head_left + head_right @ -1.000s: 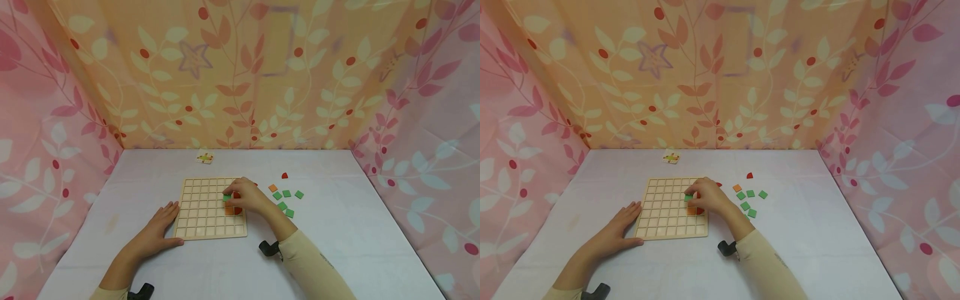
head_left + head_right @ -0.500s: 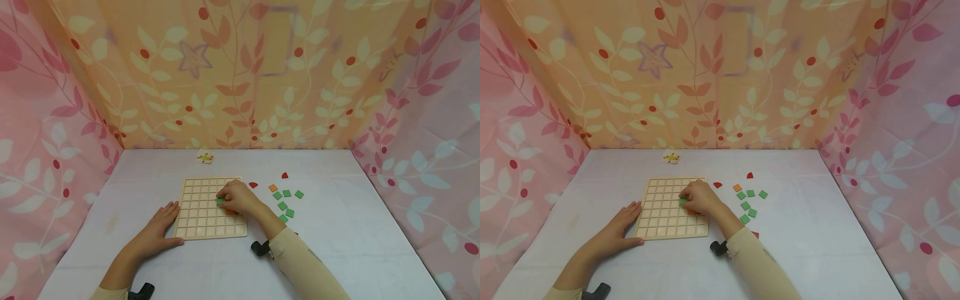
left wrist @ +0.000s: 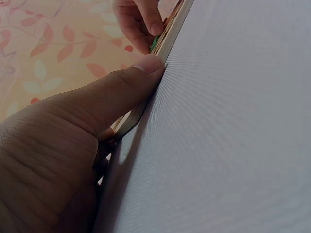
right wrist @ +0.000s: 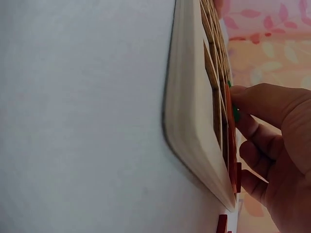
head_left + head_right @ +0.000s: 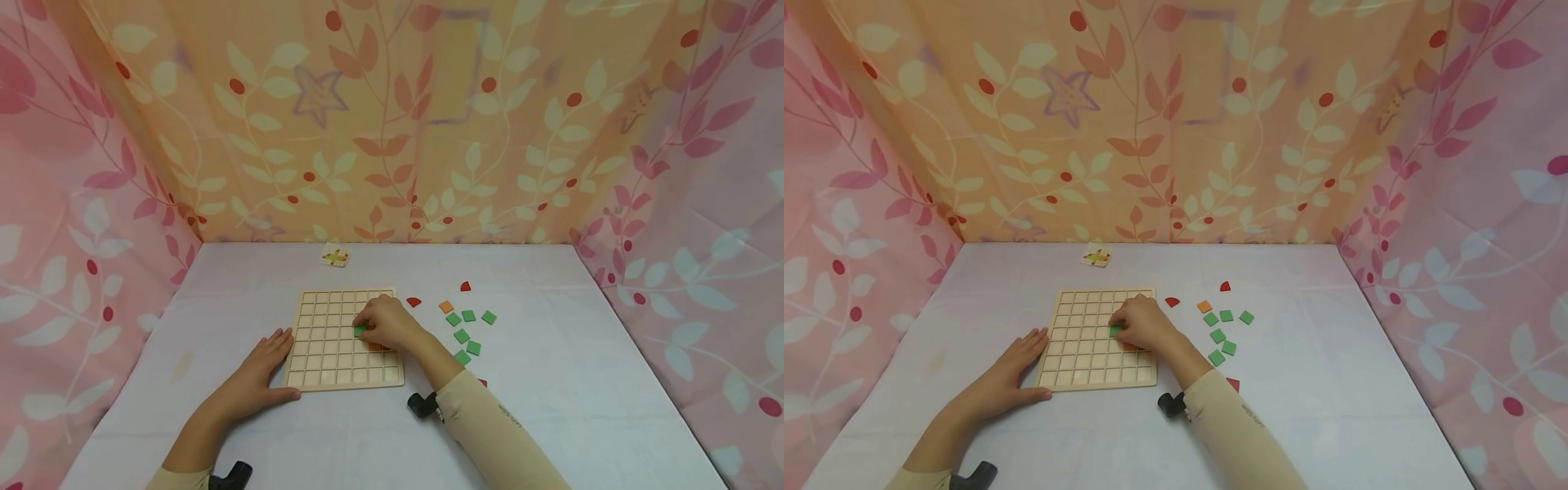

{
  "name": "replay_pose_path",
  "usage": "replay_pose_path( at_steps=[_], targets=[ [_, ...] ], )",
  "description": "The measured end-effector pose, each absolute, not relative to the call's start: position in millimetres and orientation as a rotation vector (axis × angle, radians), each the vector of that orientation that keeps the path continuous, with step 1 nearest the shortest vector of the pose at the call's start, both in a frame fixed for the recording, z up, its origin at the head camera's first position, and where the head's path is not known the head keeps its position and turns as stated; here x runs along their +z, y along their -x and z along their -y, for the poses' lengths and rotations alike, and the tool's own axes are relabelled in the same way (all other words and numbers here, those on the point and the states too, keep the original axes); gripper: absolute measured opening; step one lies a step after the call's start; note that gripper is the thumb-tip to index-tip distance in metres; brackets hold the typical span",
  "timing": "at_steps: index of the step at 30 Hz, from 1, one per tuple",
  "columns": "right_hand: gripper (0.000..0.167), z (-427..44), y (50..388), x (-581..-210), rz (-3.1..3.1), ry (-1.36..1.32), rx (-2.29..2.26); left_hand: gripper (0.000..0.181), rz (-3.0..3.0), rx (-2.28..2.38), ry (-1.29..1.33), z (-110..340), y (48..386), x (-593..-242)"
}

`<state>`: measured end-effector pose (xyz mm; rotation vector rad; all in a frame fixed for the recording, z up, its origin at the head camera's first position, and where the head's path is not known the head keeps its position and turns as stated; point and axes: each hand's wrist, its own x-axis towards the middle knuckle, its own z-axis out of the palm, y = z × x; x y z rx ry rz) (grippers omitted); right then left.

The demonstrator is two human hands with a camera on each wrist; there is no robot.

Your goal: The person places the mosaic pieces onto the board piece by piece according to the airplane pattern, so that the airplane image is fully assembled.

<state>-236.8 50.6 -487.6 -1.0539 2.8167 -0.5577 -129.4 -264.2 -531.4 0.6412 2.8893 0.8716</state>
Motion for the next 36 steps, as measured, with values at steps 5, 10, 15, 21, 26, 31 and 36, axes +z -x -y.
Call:
replay_pose_path(
  at_steps=[5, 10, 15, 21, 26, 31, 36],
  targets=[
    [0.022, -50, 236, -487, -2.811, 1.051, -0.546, 0.116, -2.889, 0.877, -0.646, 263, 129, -530],
    [0.023, -50, 236, -487, -2.805, 1.039, -0.547, 0.115, -2.899, 0.877, -0.661, 264, 129, -530],
    [0.023, -48, 235, -486, -2.812, 1.057, -0.532, 0.114, -2.914, 0.877, -0.686, 265, 128, -530],
    [0.022, -47, 234, -486, -2.830, 1.084, -0.505, 0.115, -2.890, 0.878, -0.664, 265, 128, -529],
    [0.025, -47, 229, -480, -2.853, 1.128, -0.474, 0.116, -2.882, 0.874, -0.643, 264, 127, -529],
    [0.027, -53, 221, -459, -2.859, 1.181, -0.526, 0.116, -2.882, 0.874, -0.639, 264, 127, -529],
    [0.023, -70, 211, -436, -2.867, 1.207, -0.615, 0.116, -2.881, 0.879, -0.644, 263, 128, -528]
  ],
)
